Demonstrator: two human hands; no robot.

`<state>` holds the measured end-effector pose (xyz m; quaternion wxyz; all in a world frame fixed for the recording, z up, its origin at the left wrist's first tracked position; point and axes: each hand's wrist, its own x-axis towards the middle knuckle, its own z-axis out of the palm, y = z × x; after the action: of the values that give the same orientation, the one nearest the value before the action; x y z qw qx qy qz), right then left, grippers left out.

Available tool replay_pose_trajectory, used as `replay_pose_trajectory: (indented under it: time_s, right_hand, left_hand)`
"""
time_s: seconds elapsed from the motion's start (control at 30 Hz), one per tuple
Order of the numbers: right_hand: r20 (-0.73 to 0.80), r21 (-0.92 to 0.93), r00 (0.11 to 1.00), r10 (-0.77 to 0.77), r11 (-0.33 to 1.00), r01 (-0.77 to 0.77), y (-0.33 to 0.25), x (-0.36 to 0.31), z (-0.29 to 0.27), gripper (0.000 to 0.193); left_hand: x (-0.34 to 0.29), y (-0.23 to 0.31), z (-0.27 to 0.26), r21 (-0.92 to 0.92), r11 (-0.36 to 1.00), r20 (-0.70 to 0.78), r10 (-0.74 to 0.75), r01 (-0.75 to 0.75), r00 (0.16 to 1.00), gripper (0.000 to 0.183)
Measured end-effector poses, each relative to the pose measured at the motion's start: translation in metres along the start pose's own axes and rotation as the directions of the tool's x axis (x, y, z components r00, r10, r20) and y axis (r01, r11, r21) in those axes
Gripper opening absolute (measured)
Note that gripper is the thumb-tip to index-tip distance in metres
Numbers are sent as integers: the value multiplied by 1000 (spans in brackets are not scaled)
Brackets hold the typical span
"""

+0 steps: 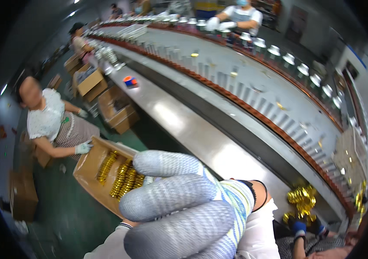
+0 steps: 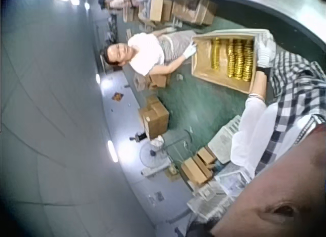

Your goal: Packing gold-colored plastic or rubber products into cardboard boxes for shipping.

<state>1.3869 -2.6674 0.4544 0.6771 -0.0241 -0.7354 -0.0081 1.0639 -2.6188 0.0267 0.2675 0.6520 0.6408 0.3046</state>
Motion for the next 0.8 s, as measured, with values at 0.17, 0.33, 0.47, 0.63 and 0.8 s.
replay_pose_trajectory:
  time_s: [0.17,0.33,0.47,0.63,0.8]
  right_hand:
    - [-47,-282,993,107,952,-116,-53,-8,-50,31]
    - [-178,-506,960,216,816,-278,-79,-12,-108,30]
    - [-277,-574,925,262,726,-378,-95,-31,-139,28]
    - [-340,-648,900,274,625,-435,-121,-40,-146,27]
    - [-537,-558,651,537,353,-751,-87,-149,-145,53]
  left_hand:
    - [16,59,52,-227,973,194,83,-37,978,65]
    - [27,142,110,-117,941,414,337,-318,845,65]
    - [30,190,146,-135,868,525,472,-479,708,63]
    - [15,233,205,-210,809,646,536,-548,544,62]
    - [33,179,304,-257,741,801,523,-620,292,62]
